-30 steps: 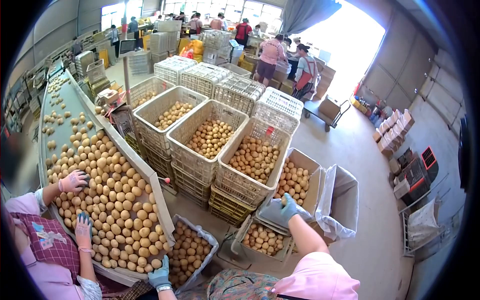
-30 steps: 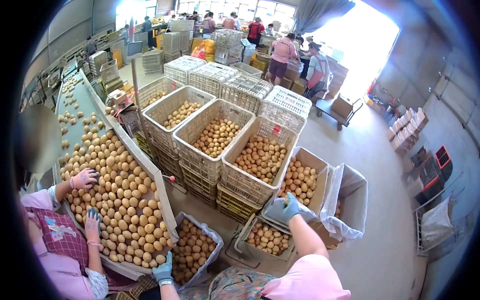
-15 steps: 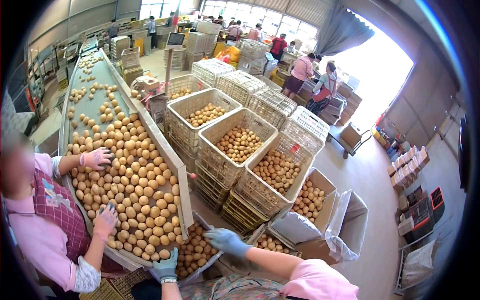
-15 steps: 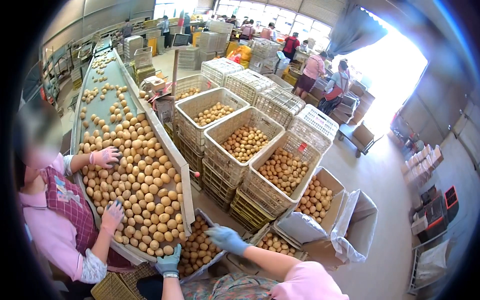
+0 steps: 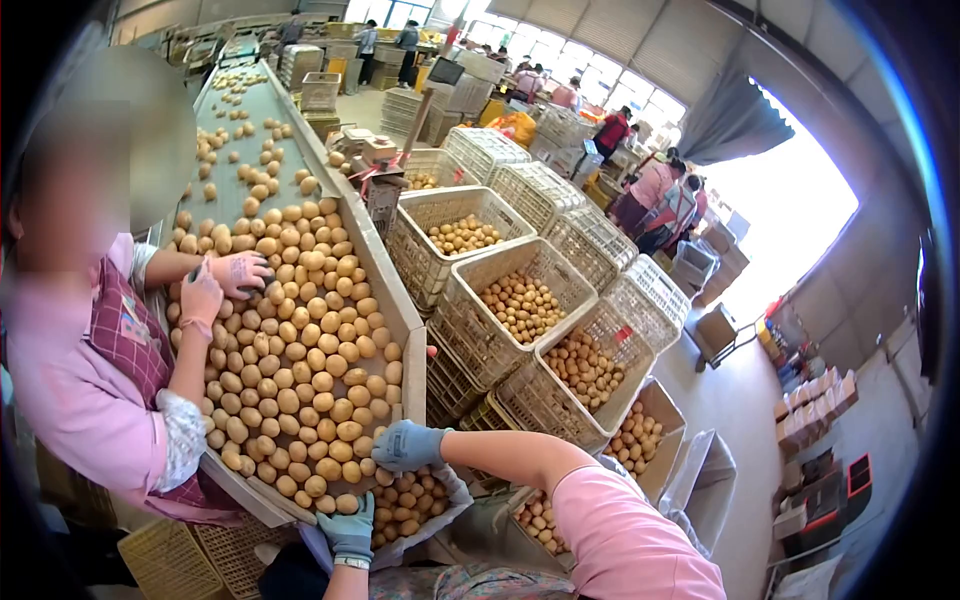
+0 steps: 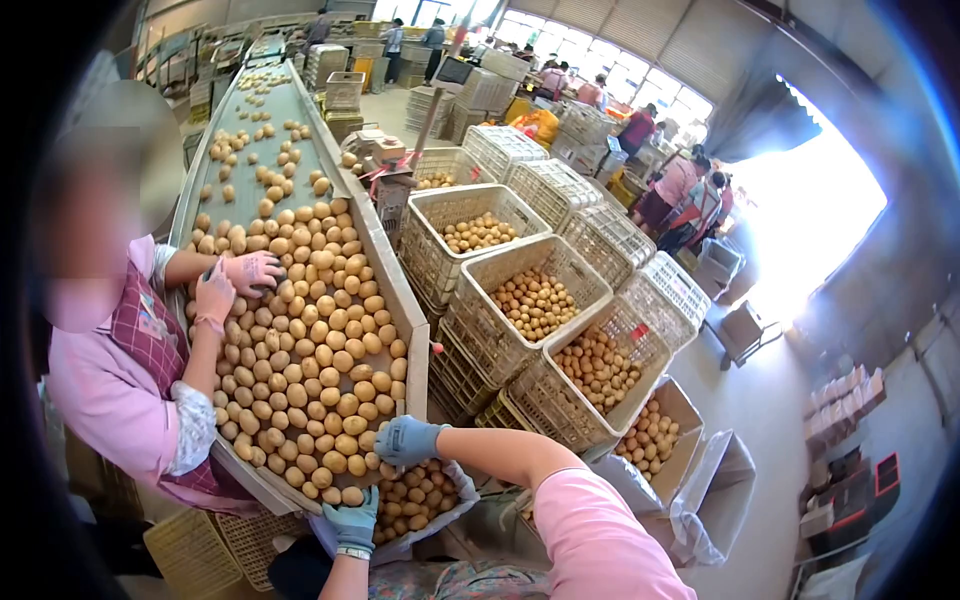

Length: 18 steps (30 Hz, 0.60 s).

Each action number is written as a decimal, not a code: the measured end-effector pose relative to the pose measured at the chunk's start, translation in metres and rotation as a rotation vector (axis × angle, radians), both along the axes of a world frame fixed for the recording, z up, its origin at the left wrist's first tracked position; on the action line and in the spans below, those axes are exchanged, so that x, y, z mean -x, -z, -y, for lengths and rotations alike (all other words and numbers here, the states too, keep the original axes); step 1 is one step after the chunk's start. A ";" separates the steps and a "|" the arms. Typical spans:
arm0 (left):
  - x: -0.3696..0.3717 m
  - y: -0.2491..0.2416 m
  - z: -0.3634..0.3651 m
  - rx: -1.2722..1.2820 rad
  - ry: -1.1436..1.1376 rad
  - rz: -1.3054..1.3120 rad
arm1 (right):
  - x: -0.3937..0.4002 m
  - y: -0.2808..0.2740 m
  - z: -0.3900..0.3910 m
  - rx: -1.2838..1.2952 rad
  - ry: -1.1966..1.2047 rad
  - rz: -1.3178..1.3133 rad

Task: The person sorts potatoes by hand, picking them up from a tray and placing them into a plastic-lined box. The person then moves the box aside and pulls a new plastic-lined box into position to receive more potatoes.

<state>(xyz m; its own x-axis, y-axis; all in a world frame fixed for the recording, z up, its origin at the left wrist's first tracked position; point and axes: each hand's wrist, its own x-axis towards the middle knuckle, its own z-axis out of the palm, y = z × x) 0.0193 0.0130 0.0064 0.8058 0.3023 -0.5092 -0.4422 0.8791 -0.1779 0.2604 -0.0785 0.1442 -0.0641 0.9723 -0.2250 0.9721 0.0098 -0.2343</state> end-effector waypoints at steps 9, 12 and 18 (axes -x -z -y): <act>-0.017 -0.023 -0.002 0.070 0.042 -0.134 | -0.004 0.006 0.007 -0.129 -0.087 0.067; -0.021 -0.046 0.001 -0.006 -0.006 -0.126 | 0.000 -0.007 0.000 -0.022 -0.066 0.098; -0.010 -0.007 0.004 -0.006 -0.003 0.034 | 0.003 -0.004 0.001 0.024 -0.048 0.159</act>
